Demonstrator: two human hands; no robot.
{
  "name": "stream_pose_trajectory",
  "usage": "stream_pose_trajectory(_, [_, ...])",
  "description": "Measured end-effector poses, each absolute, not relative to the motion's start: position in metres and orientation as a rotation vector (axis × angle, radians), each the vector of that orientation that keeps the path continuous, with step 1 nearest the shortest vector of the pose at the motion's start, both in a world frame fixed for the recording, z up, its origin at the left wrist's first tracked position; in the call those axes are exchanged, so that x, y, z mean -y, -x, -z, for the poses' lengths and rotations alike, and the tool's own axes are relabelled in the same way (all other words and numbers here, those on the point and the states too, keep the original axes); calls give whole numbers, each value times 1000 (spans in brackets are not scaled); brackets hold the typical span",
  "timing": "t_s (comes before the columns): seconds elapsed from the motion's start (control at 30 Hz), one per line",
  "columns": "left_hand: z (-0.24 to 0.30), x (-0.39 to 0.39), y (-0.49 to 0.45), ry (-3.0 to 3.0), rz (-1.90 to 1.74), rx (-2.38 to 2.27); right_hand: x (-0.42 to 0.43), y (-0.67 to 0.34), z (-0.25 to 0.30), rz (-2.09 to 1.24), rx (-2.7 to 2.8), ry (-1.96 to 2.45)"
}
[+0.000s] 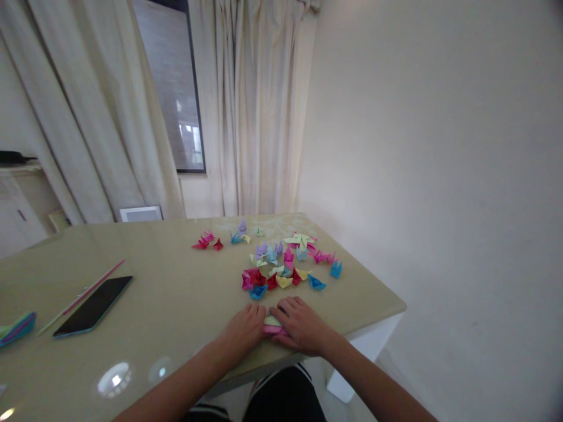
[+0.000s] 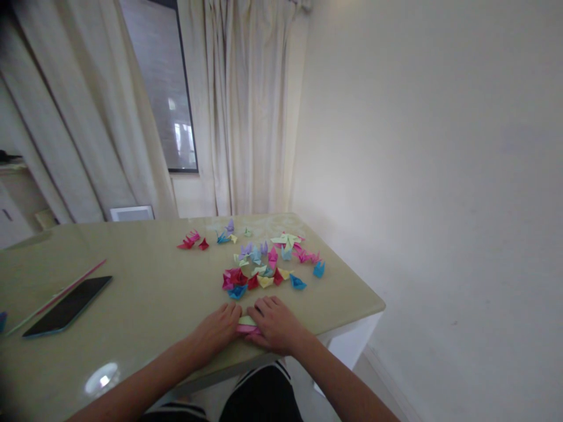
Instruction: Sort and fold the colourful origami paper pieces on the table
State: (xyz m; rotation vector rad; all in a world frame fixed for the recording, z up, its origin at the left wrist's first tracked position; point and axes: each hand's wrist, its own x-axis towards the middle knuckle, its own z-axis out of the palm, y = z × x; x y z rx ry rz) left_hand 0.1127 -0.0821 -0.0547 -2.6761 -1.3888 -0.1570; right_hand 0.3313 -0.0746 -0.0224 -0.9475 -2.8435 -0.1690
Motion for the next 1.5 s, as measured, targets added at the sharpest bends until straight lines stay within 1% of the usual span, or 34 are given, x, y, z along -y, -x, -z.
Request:
stream_pose_trajectory(0.33, [48, 90, -121, 2695, 2, 1544, 65, -328, 31, 192, 2820, 955])
stream_pose_trajectory(0.53, [28, 96, -119, 2785, -52, 1541, 61, -325, 29, 165, 2833, 921])
stream_pose_trajectory(0.67, [13, 100, -125, 2728, -100, 1622, 65, -327, 32, 157, 2761, 995])
stream_pose_trajectory(0.87, [-7, 103, -125, 2637, -121, 1719, 67, -338, 35, -106, 2456, 1059])
stream_pose_trajectory(0.97, [-13, 101, -119, 2620, -93, 1669, 66, -339, 29, -199, 2308, 1100])
stream_pose_trajectory(1.13, [-10, 94, -110, 2644, 26, 1418, 61, -334, 22, -71, 2200, 965])
stream_pose_trajectory(1.3, [1, 91, -110, 2726, 36, 1683, 49, -325, 36, 69, 2292, 1006])
stream_pose_trajectory(1.4, [1, 89, -111, 2733, 62, 1810, 44, -319, 34, 55, 2305, 1011])
stream_pose_trajectory(1.5, [0, 86, -112, 2675, 106, 1883, 44, -315, 19, 1, 2229, 963])
